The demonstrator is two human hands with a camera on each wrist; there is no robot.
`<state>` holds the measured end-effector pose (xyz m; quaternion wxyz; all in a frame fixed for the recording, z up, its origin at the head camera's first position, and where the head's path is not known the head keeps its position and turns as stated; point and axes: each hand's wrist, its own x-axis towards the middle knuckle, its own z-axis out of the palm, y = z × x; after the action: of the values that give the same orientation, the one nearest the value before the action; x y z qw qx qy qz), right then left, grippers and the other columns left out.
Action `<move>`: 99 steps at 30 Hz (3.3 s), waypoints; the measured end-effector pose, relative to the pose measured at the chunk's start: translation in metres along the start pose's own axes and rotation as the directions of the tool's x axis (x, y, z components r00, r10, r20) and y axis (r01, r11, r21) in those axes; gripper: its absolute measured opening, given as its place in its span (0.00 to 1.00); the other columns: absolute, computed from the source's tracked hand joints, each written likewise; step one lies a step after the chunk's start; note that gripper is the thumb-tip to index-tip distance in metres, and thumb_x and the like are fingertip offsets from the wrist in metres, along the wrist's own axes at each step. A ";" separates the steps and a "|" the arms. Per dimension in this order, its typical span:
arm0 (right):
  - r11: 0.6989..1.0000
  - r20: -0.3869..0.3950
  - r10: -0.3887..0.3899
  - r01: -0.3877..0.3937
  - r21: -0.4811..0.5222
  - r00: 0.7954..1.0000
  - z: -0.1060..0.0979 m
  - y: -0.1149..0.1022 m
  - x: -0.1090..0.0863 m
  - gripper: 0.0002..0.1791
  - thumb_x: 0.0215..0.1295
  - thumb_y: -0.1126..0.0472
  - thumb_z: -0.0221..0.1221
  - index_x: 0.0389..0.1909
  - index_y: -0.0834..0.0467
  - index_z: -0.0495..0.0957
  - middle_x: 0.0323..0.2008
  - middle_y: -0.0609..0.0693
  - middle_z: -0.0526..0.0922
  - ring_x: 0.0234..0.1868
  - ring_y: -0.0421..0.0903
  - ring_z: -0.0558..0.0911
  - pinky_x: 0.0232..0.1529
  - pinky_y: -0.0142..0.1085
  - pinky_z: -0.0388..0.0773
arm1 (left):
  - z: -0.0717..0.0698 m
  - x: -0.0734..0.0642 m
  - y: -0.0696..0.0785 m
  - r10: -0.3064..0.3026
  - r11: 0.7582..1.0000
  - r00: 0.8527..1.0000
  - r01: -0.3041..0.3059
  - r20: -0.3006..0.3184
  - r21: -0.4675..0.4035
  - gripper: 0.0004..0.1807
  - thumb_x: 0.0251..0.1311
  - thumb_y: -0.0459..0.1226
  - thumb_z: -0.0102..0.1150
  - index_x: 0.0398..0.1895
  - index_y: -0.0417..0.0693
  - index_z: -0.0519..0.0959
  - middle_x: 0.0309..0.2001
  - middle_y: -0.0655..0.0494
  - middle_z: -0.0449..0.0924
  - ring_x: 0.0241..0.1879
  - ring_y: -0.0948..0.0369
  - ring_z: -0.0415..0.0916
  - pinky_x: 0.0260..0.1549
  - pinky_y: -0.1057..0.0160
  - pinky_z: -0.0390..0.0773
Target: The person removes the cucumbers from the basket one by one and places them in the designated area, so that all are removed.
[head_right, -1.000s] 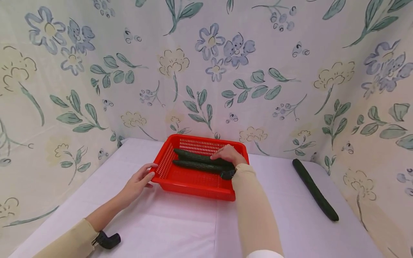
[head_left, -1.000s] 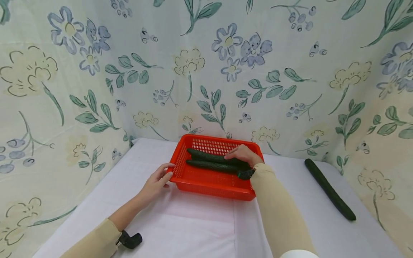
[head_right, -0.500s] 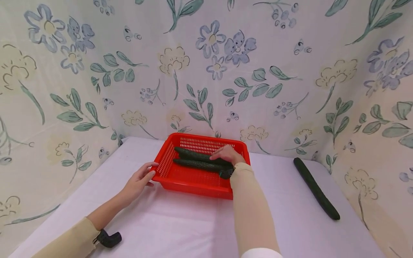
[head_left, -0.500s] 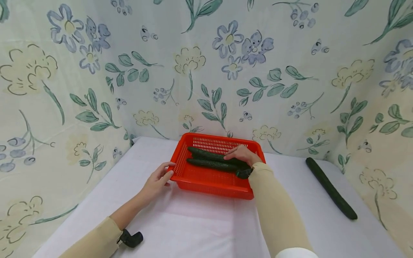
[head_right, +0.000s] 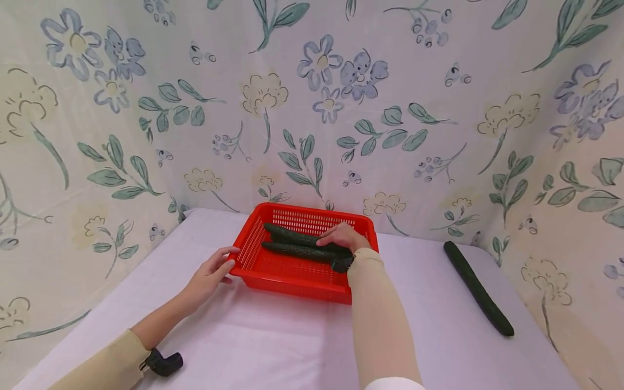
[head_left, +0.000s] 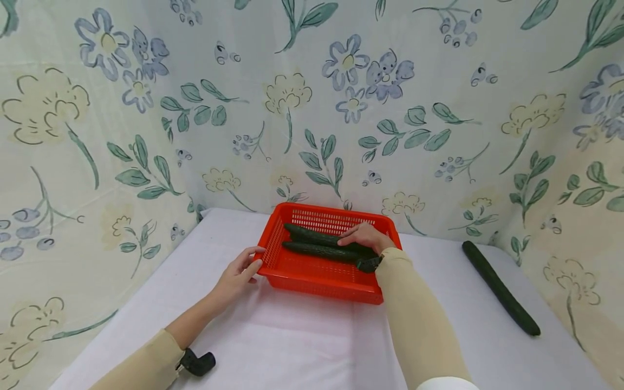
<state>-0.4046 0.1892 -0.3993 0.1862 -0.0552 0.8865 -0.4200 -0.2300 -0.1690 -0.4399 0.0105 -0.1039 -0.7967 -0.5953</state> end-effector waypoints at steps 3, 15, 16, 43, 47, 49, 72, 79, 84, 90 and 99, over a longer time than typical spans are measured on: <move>1.000 0.011 -0.003 0.003 -0.020 1.000 0.001 -0.002 0.001 0.24 0.56 0.45 0.71 0.54 0.47 0.86 0.67 0.52 0.76 0.66 0.54 0.70 0.69 0.57 0.65 | -0.001 0.001 -0.003 0.002 1.000 1.000 -0.002 -0.002 -0.001 0.23 0.75 0.44 0.52 0.70 0.54 0.66 0.59 0.37 0.75 0.50 0.48 0.76 0.48 0.54 0.82; 1.000 0.012 -0.006 0.006 -0.019 1.000 0.001 0.002 0.003 0.26 0.55 0.44 0.72 0.54 0.48 0.86 0.67 0.53 0.75 0.66 0.54 0.69 0.69 0.56 0.66 | -0.001 0.002 -0.003 -0.003 1.000 1.000 0.003 -0.006 0.007 0.22 0.75 0.44 0.52 0.70 0.56 0.67 0.57 0.39 0.77 0.50 0.48 0.76 0.48 0.54 0.82; 1.000 0.011 -0.006 0.006 -0.018 1.000 0.001 0.002 0.003 0.25 0.55 0.44 0.72 0.54 0.48 0.86 0.67 0.53 0.75 0.66 0.53 0.69 0.68 0.56 0.66 | -0.001 0.002 -0.003 -0.004 1.000 1.000 0.004 -0.008 0.007 0.22 0.75 0.43 0.51 0.70 0.56 0.67 0.57 0.39 0.77 0.50 0.48 0.76 0.48 0.54 0.82; 0.993 0.043 -0.111 0.113 -0.046 0.993 -0.004 -0.009 -0.001 0.17 0.59 0.47 0.70 0.46 0.51 0.89 0.57 0.49 0.84 0.59 0.50 0.74 0.63 0.48 0.73 | -0.001 0.003 -0.003 0.039 0.999 0.999 -0.038 -0.006 0.011 0.21 0.76 0.42 0.50 0.69 0.53 0.67 0.55 0.38 0.77 0.48 0.43 0.76 0.45 0.54 0.83; 0.993 0.023 -0.112 0.113 -0.040 0.993 -0.004 -0.012 -0.003 0.17 0.59 0.47 0.71 0.47 0.50 0.89 0.58 0.48 0.82 0.60 0.50 0.73 0.62 0.48 0.74 | -0.001 0.001 -0.002 0.029 1.000 1.000 -0.029 -0.001 0.011 0.22 0.76 0.44 0.51 0.69 0.52 0.67 0.56 0.37 0.77 0.49 0.43 0.75 0.46 0.55 0.83; 0.993 0.001 -0.110 0.110 -0.032 0.994 -0.005 -0.013 -0.004 0.18 0.58 0.47 0.72 0.47 0.48 0.89 0.59 0.47 0.81 0.60 0.50 0.73 0.62 0.48 0.75 | -0.001 0.001 -0.002 0.019 1.000 1.000 -0.019 -0.001 0.011 0.22 0.76 0.44 0.51 0.69 0.52 0.67 0.57 0.37 0.76 0.49 0.45 0.75 0.46 0.56 0.83; 0.987 -0.078 -0.152 0.148 -0.057 0.985 -0.040 -0.030 -0.026 0.21 0.61 0.47 0.69 0.50 0.55 0.87 0.53 0.55 0.85 0.57 0.56 0.76 0.61 0.50 0.75 | 0.001 0.002 -0.004 -0.002 1.000 1.000 0.002 -0.001 0.000 0.22 0.76 0.43 0.51 0.70 0.54 0.67 0.60 0.36 0.75 0.50 0.51 0.75 0.47 0.55 0.82; 0.983 -0.139 -0.179 0.170 -0.076 0.974 -0.057 -0.024 -0.035 0.21 0.62 0.49 0.68 0.50 0.58 0.87 0.49 0.57 0.87 0.51 0.56 0.81 0.53 0.46 0.81 | 0.001 0.000 -0.002 -0.035 0.999 0.999 0.035 -0.001 -0.009 0.21 0.76 0.42 0.50 0.70 0.57 0.67 0.62 0.37 0.74 0.52 0.47 0.75 0.48 0.53 0.82; 0.977 -0.168 -0.198 0.182 -0.108 0.966 -0.068 -0.021 -0.045 0.23 0.63 0.48 0.67 0.53 0.58 0.86 0.51 0.58 0.85 0.50 0.54 0.78 0.51 0.44 0.79 | 0.002 -0.001 -0.001 -0.033 0.999 0.999 0.033 0.007 -0.011 0.22 0.76 0.42 0.51 0.70 0.57 0.66 0.62 0.38 0.74 0.53 0.45 0.75 0.49 0.52 0.82; 0.978 -0.188 -0.201 0.185 -0.101 0.961 -0.082 -0.012 -0.054 0.23 0.66 0.48 0.65 0.55 0.58 0.85 0.48 0.60 0.85 0.49 0.56 0.79 0.55 0.48 0.78 | 0.001 -0.002 0.001 -0.026 1.000 1.000 0.026 0.015 -0.007 0.23 0.76 0.43 0.50 0.71 0.57 0.66 0.61 0.38 0.75 0.53 0.46 0.75 0.49 0.53 0.82; 0.986 -0.255 -0.160 0.139 -0.096 0.954 -0.097 0.003 -0.064 0.29 0.65 0.46 0.66 0.59 0.61 0.81 0.60 0.63 0.80 0.61 0.60 0.72 0.67 0.61 0.66 | 0.000 -0.001 -0.002 -0.015 1.000 1.000 0.015 0.006 -0.002 0.23 0.75 0.43 0.51 0.71 0.57 0.66 0.61 0.40 0.75 0.50 0.51 0.75 0.48 0.53 0.82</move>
<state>-0.3820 0.2779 -0.3276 0.0329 -0.0733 0.9122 -0.4018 -0.2296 -0.1696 -0.4421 0.0034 -0.0995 -0.7968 -0.5960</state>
